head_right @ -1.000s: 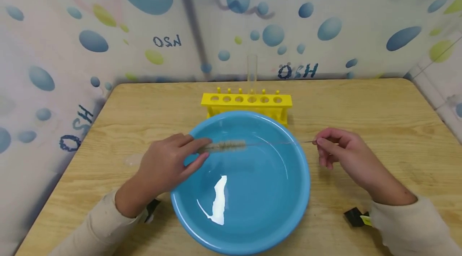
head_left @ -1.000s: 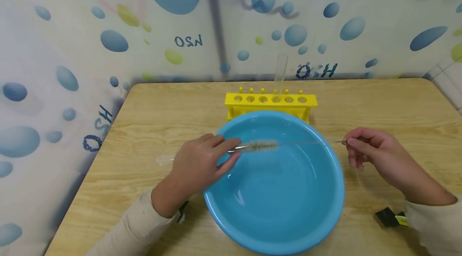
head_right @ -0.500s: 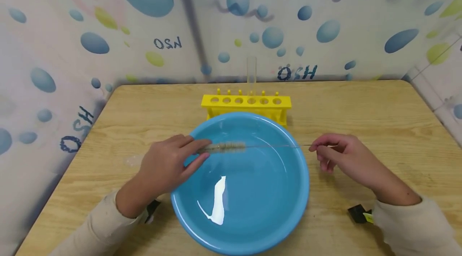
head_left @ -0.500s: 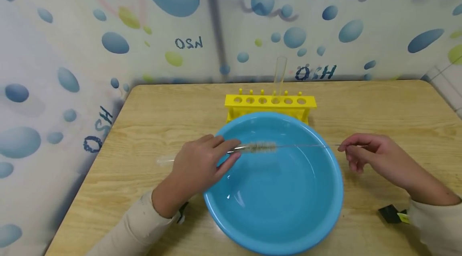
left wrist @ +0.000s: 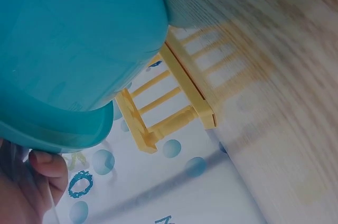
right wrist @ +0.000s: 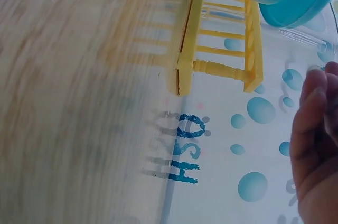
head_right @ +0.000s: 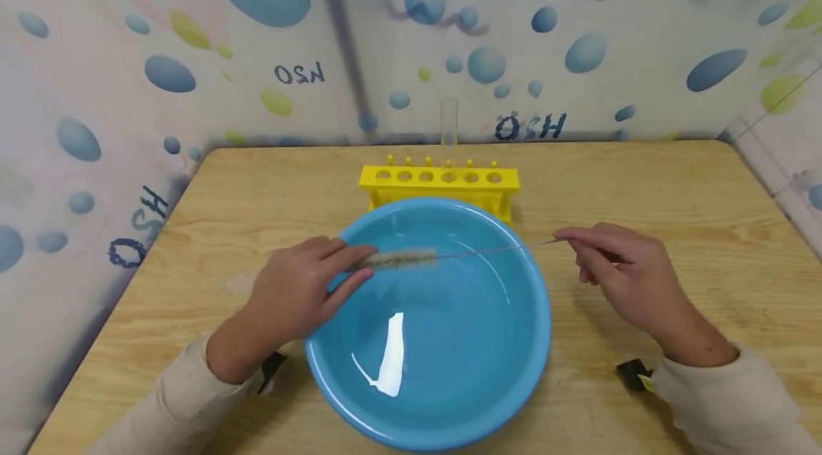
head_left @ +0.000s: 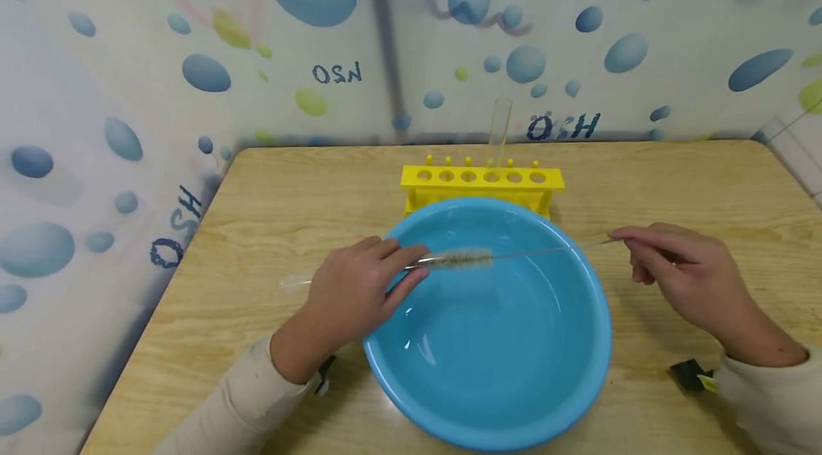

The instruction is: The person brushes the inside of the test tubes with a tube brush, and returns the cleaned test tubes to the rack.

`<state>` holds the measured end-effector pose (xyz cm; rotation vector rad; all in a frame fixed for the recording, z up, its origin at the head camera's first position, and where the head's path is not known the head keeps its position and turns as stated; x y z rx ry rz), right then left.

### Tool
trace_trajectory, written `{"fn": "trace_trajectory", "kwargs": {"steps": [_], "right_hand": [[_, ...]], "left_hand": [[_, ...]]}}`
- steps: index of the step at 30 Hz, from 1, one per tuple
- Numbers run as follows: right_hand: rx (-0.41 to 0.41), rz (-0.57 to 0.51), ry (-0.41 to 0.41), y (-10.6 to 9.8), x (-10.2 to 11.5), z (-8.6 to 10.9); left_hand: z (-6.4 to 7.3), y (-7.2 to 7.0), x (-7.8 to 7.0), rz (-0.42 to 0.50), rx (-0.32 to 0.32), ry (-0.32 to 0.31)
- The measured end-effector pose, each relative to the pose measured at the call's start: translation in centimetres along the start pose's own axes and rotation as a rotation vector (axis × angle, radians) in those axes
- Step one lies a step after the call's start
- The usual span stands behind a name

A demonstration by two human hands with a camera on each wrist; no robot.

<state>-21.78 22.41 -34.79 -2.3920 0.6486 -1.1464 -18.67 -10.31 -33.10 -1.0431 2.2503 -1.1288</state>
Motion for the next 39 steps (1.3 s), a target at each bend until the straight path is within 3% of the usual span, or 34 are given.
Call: {"fn": "trace_trajectory", "kwargs": {"steps": [1,8,20,28,31,39], "right_hand": [[-0.007,0.006,-0.016,0.0,0.1,0.0],[0.076,-0.052,0.142,0.3,-0.8,0.2],[0.163,-0.116,0.225,1.1,-1.7,0.5],[0.298,-0.227,0.268,2.0,-1.9,1.0],[0.27,-0.205,0.239,1.9,-1.6,1.0],[0.073,-0.041,0.067,0.5,0.1,0.5]], "left_hand": [[0.0,0.0,0.0,0.0,0.0,0.0],[0.0,0.1,0.1,0.001,0.005,0.001],[0.1,0.0,0.2,-0.002,-0.01,0.005],[0.0,-0.1,-0.1,-0.006,-0.022,0.021],[0.0,-0.1,-0.1,-0.004,-0.021,0.024],[0.0,0.0,0.1,0.002,0.0,-0.004]]}}
Point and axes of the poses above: each hand's wrist, its own z-axis away from the middle knuckle, its own y-axis out of the palm, x = y × z, the point moved 9 cm from there along -z, towards the middle knuckle, and after that the axes turned 10 degrees about -x, right-handed, at the moved point
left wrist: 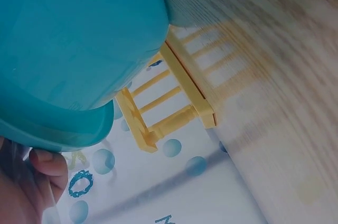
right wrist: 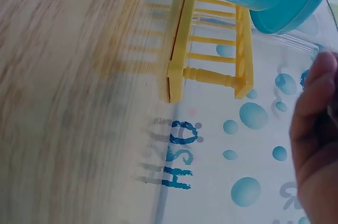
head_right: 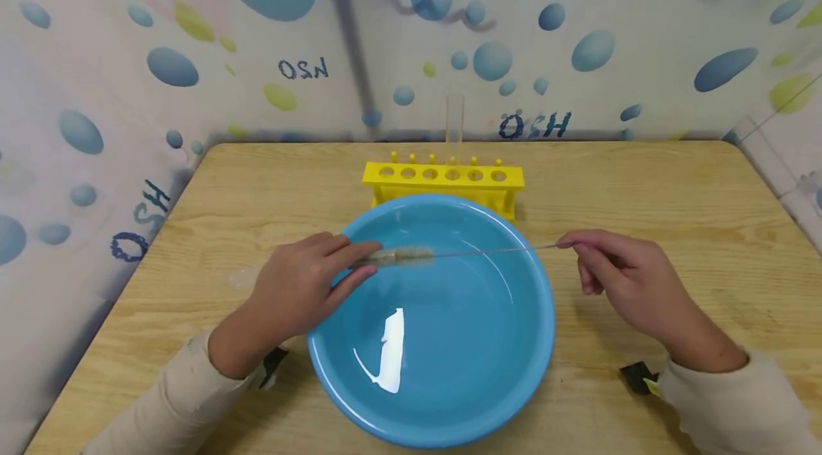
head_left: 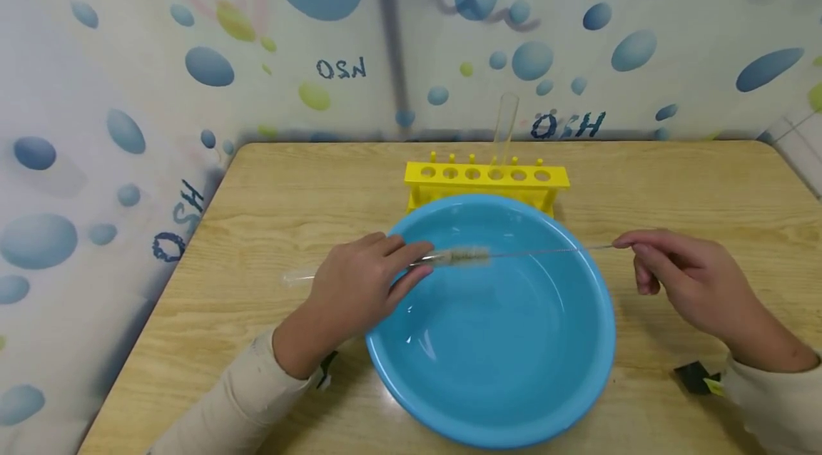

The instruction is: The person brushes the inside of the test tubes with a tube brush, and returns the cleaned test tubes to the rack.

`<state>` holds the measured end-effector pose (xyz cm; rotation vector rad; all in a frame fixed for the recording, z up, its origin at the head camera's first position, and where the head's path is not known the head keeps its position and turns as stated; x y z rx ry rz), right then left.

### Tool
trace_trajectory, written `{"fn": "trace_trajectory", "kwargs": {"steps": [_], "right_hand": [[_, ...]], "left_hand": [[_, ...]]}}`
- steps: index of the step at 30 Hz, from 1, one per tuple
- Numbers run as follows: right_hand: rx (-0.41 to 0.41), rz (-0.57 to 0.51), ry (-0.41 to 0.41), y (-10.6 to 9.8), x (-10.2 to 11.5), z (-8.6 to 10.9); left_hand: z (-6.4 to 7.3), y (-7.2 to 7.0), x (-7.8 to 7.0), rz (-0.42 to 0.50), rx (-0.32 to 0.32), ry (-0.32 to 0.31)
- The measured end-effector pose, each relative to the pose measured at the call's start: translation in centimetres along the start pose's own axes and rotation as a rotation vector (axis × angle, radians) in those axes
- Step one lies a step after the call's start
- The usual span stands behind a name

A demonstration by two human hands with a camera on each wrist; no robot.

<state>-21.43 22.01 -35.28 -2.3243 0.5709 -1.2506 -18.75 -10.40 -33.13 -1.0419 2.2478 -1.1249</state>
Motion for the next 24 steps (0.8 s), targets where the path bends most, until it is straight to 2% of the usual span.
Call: {"fn": "trace_trajectory", "kwargs": {"steps": [4,7,9,12,16,21,24], "right_hand": [[-0.066,0.063,-0.106,-0.6,1.1,0.0],[-0.077,0.06,-0.127,-0.7,1.4,0.0],[-0.058,0.04,-0.078,-0.5,1.1,-0.1],[-0.01,-0.019,0.047,0.1,0.2,0.1],[0.065,-0.072,0.171,0.8,-0.8,0.4],[0.212,-0.104,0.231,2.1,-1.8,0.6],[0.236,-0.112,0.206,2.3,-1.7,0.7]], "left_hand": [[0.0,0.0,0.0,0.006,0.002,0.002],[-0.1,-0.1,0.0,0.004,-0.013,0.009],[-0.1,-0.1,0.0,0.002,-0.019,0.012],[0.0,-0.1,-0.1,0.006,-0.019,0.02],[0.0,-0.2,-0.3,0.01,-0.025,0.035],[-0.2,-0.5,-0.4,0.005,-0.051,0.06],[-0.1,-0.5,-0.5,0.008,-0.055,0.064]]}}
Point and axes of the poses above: each hand's wrist, its own z-axis away from the middle knuckle, its own y-axis out of the palm, x = y × z, the point moved 9 cm from there along -z, towards the middle knuckle, and after that the axes turned 10 degrees about -x, right-handed, at the moved point
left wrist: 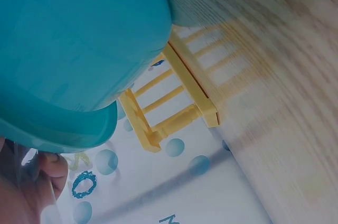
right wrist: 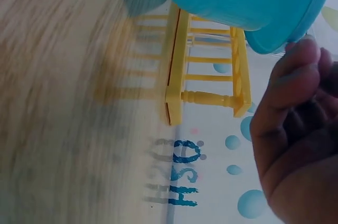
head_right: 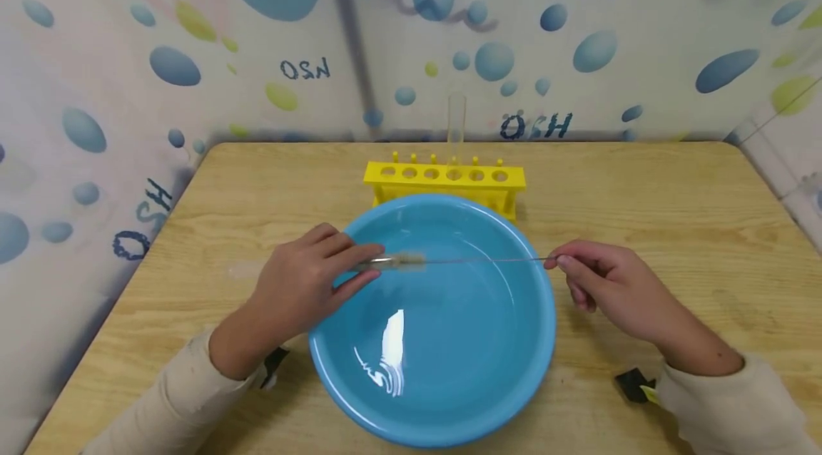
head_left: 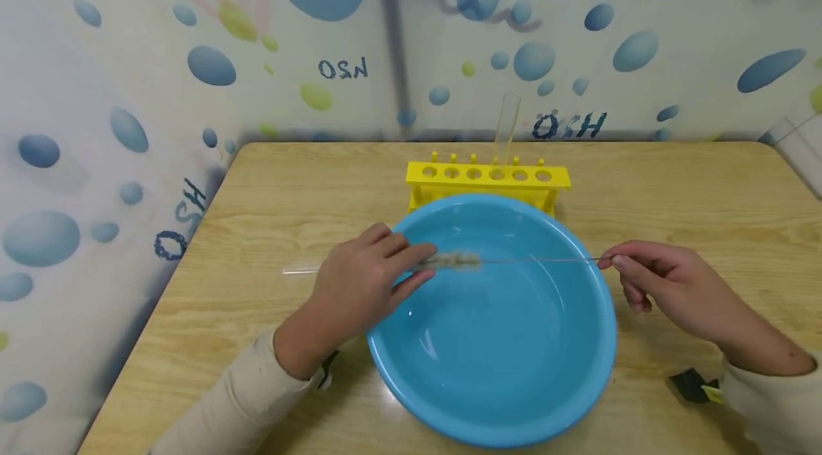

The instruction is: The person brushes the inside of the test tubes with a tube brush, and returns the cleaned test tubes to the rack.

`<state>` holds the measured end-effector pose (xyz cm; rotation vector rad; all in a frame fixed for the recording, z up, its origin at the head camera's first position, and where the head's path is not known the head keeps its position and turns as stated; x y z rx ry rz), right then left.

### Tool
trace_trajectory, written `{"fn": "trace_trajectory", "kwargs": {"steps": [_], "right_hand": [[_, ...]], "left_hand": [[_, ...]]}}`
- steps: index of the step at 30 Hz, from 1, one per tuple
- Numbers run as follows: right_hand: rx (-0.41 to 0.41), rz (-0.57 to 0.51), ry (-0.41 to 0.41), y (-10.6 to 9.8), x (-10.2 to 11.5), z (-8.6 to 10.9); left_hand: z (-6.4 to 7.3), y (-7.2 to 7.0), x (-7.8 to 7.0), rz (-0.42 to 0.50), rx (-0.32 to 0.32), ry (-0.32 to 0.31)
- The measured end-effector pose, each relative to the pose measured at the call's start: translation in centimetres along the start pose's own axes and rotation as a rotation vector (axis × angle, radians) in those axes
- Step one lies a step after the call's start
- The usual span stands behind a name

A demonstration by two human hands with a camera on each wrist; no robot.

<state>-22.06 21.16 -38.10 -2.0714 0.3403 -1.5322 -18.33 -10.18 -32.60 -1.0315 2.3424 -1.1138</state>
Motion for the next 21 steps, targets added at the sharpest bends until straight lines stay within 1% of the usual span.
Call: {"fn": "trace_trajectory", "kwargs": {"steps": [1,3,5,9,11,12,15,17,18,21], "right_hand": [[-0.015,0.009,-0.016,-0.1,0.1,0.1],[-0.057,0.032,-0.085,-0.4,0.8,0.2],[-0.1,0.066,-0.185,-0.7,1.9,0.4],[-0.175,0.192,-0.407,-1.0,4.3,0.9],[-0.207,0.244,-0.486,-1.1,5.2,1.3],[-0.223,0.26,-0.513,-1.1,5.5,1.5],[-0.248,0.269,-0.55,-1.1,6.1,1.8],[-0.252,0.253,-0.539,-1.1,6.2,1.8],[-0.249,0.244,-0.517,-1.0,6.1,1.7],[-0.22,0.206,-0.401,-0.6,5.4,1.3]], "left_hand": [[0.0,0.0,0.0,0.001,0.004,-0.001],[0.1,0.1,0.0,0.003,0.009,-0.002],[0.1,0.1,0.0,0.005,0.015,-0.003],[0.0,0.0,0.0,0.011,0.02,0.004],[0.1,0.1,0.0,0.02,0.023,0.008],[0.1,0.1,0.0,0.025,0.025,0.012],[0.1,0.2,-0.1,0.031,0.028,0.017],[0.1,0.3,-0.1,0.029,0.028,0.018],[0.1,0.3,-0.1,0.026,0.026,0.019],[0.1,0.3,-0.1,0.021,0.021,0.024]]}}
Point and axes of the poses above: each hand's wrist, its own z-axis away from the middle knuckle, its own y-axis out of the palm, x = y × z, the point moved 9 cm from there along -z, towards the middle knuckle, and after that the axes turned 10 degrees about -x, right-handed, at the moved point
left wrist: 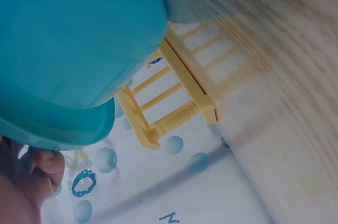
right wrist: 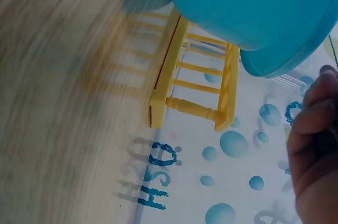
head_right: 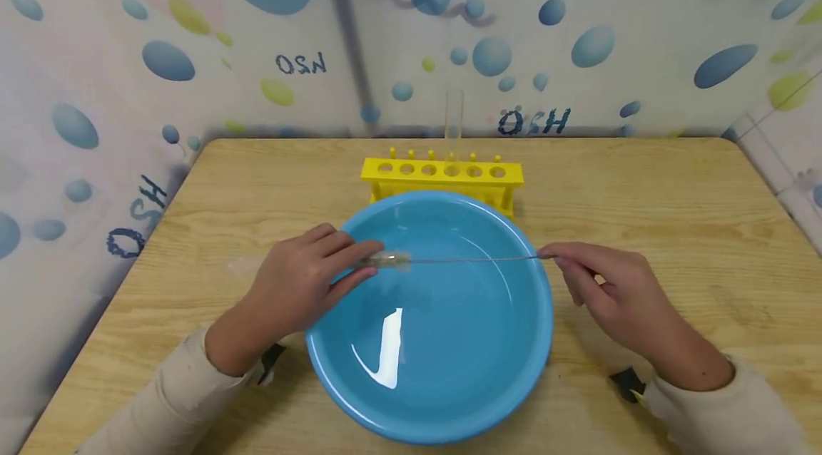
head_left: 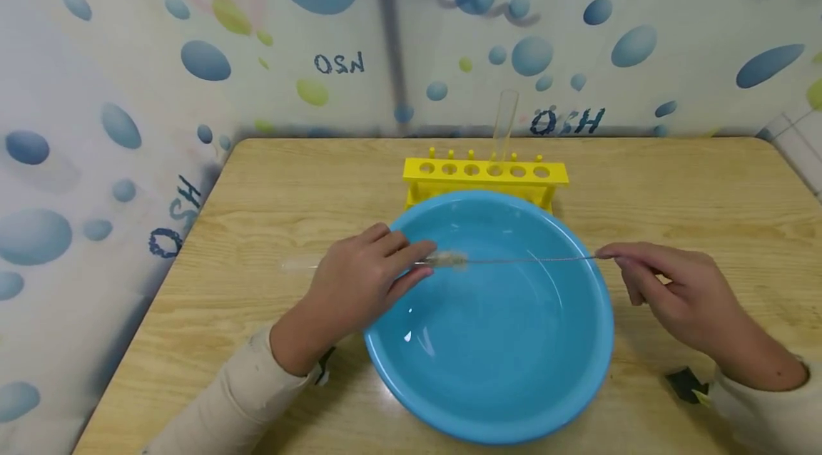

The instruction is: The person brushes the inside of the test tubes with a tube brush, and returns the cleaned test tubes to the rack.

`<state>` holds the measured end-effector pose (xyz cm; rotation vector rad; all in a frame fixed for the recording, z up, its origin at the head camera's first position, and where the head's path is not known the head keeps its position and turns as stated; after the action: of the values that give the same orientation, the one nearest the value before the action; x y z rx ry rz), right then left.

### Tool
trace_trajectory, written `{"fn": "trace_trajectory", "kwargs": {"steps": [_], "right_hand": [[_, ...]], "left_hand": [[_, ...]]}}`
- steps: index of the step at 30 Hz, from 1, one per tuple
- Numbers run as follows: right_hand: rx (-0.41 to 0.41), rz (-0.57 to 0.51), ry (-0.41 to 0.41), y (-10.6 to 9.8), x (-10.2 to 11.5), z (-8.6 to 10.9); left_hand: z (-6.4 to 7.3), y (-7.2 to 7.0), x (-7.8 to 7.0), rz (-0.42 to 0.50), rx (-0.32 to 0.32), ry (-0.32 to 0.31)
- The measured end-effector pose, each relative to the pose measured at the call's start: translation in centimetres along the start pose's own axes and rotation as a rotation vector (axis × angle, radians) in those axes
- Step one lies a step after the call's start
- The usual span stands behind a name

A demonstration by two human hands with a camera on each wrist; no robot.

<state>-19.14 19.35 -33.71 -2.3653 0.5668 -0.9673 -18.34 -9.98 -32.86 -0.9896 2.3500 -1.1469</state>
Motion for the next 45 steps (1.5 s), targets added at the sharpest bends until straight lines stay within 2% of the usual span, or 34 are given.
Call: {"fn": "trace_trajectory", "kwargs": {"steps": [4,17,24,27,30,33,35,40,42,45], "right_hand": [[0.067,-0.05,0.145,0.9,-0.8,0.4],[0.142,-0.177,0.246,1.6,-1.2,0.6],[0.121,-0.152,0.225,1.5,-1.0,0.2],[0.094,-0.142,0.187,1.3,-0.6,0.2],[0.072,-0.134,0.115,1.1,0.1,0.1],[0.082,-0.141,0.062,1.2,0.7,0.2],[0.096,-0.159,0.072,1.4,0.7,0.3],[0.158,-0.293,0.216,2.1,-0.3,0.9],[0.189,-0.368,0.264,2.4,-0.7,1.0],[0.244,-0.425,0.317,2.8,-1.3,1.1]], "left_hand": [[0.0,-0.1,-0.2,-0.01,-0.014,0.02],[-0.2,-0.8,-0.7,0.02,-0.087,0.048],[-0.3,-0.6,-0.5,0.052,-0.059,0.035],[-0.2,-0.5,-0.7,0.071,-0.054,0.053],[-0.2,-0.5,-0.8,0.081,-0.061,0.075],[-0.3,-0.5,-0.9,0.084,-0.059,0.083],[-0.3,-0.5,-1.0,0.087,-0.056,0.081],[-0.1,-0.2,-1.2,0.097,-0.051,0.066],[0.0,-0.1,-1.2,0.099,-0.049,0.061],[0.0,-0.1,-1.2,0.104,-0.043,0.057]]}}
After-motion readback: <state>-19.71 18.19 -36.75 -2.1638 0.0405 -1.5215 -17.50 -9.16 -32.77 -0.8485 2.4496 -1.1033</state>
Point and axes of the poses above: each hand's wrist, its own z-axis away from the middle knuckle, its own y-axis out of the palm, x = y × z, the point moved 9 cm from there along -z, towards the middle knuckle, and after that the axes turned 10 degrees about -x, right-handed, at the moved point
